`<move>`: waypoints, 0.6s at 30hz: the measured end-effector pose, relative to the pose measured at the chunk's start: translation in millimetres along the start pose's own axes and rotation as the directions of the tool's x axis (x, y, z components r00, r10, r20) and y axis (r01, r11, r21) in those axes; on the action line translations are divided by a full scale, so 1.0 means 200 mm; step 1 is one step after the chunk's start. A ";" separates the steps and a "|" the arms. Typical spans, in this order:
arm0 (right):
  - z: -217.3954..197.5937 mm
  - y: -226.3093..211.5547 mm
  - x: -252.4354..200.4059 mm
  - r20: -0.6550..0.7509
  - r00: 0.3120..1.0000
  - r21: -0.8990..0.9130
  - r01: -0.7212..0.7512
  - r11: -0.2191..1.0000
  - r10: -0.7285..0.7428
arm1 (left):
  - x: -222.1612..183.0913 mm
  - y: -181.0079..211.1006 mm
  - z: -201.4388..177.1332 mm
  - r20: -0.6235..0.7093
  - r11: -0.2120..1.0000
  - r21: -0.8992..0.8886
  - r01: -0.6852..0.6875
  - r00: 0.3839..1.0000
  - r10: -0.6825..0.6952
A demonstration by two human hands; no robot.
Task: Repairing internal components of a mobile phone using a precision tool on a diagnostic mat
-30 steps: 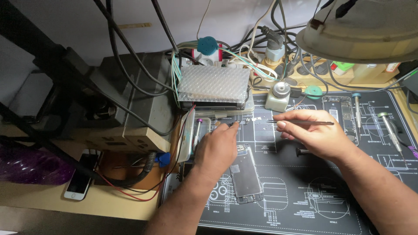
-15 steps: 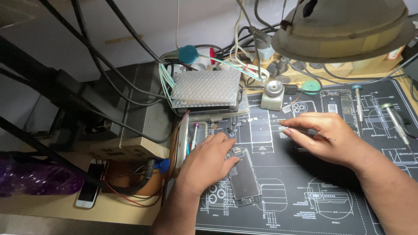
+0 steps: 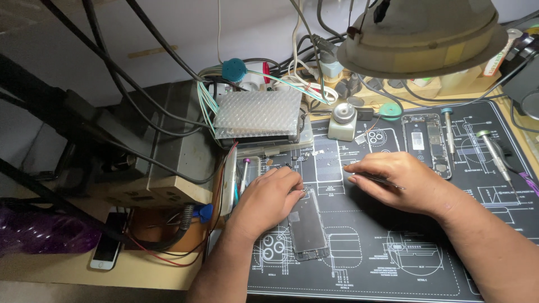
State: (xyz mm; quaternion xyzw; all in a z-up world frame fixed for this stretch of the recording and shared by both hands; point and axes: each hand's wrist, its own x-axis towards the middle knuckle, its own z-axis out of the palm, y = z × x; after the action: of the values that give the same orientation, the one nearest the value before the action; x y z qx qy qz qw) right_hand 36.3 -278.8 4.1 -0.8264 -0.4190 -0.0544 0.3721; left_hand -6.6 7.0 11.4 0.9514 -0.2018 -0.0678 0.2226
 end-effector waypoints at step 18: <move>0.08 0.00 0.00 0.089 0.956 0.139 -0.290 0.947 0.280 | 0.03 0.03 0.05 -0.157 0.858 -0.512 -0.046 0.987 -0.040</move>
State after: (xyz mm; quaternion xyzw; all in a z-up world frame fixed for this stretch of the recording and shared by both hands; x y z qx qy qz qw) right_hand 32.2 -268.6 -6.5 -0.8492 -0.3105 0.0601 0.4229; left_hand -4.9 -4.9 5.5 0.8595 -0.1592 -0.0412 0.4840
